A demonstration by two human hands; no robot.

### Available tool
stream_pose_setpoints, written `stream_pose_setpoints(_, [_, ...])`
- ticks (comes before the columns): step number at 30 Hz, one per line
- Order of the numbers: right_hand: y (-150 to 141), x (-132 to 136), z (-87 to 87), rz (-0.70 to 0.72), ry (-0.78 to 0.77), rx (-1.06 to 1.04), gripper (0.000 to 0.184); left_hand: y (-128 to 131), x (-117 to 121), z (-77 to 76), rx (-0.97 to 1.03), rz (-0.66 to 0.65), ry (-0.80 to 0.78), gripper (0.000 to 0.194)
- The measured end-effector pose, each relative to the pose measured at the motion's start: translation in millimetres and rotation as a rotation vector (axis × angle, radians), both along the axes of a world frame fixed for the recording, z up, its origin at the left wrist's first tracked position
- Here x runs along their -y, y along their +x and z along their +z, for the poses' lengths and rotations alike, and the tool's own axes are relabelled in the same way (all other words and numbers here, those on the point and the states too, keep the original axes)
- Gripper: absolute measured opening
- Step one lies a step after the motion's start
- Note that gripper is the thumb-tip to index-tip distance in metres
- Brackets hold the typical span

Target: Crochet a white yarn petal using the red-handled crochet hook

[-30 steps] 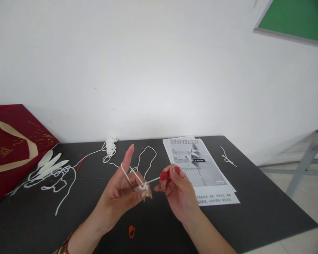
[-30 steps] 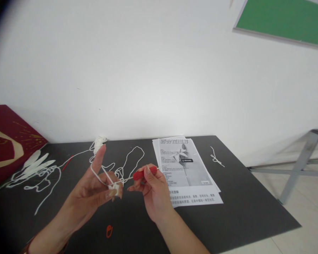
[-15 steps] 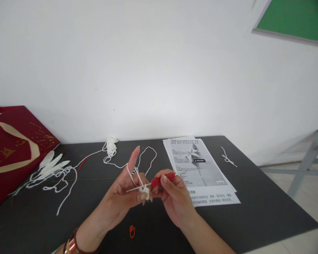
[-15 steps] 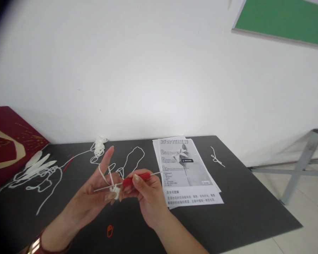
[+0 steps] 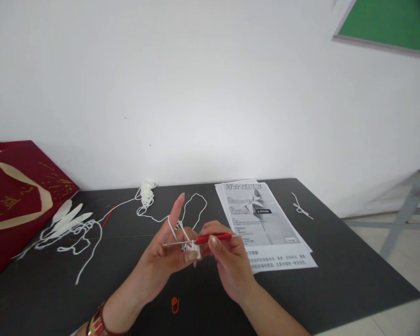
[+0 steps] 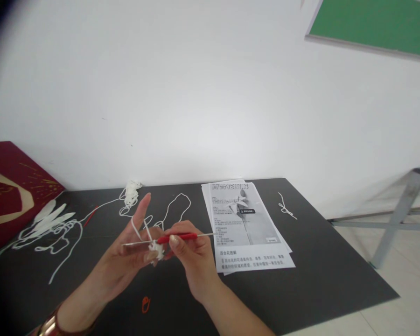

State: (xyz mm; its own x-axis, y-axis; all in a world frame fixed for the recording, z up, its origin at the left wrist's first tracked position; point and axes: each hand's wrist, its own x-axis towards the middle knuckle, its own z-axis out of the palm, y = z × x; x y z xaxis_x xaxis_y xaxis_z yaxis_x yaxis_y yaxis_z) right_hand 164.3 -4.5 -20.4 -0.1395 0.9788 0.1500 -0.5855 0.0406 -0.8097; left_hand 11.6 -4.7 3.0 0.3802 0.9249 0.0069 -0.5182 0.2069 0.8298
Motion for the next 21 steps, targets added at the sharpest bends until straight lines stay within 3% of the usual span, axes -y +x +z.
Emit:
stream_pose_setpoints(3, [-0.2,-0.9,-3.2,0.078,-0.013,0.024,0.018,0.7,0.3,0.6,-0.084,0.082,0.026,0.092])
stream_pose_setpoints(6, [-1.4,-2.6,-5.9,0.157,-0.059,0.017,0.022,1.2,1.2,0.6,-0.139,0.077,0.012,0.089])
stream_pose_setpoints(18, [-4.0,-4.1,-8.8,0.081,-0.034,0.013,0.019,3.3,0.7,2.7,-0.203,0.035,0.015,0.084])
stream_pose_setpoints(21, [-3.6,-5.1,-12.5,0.136,-0.080,-0.019,0.021,3.7,0.9,3.3,-0.186,0.013,0.015,0.080])
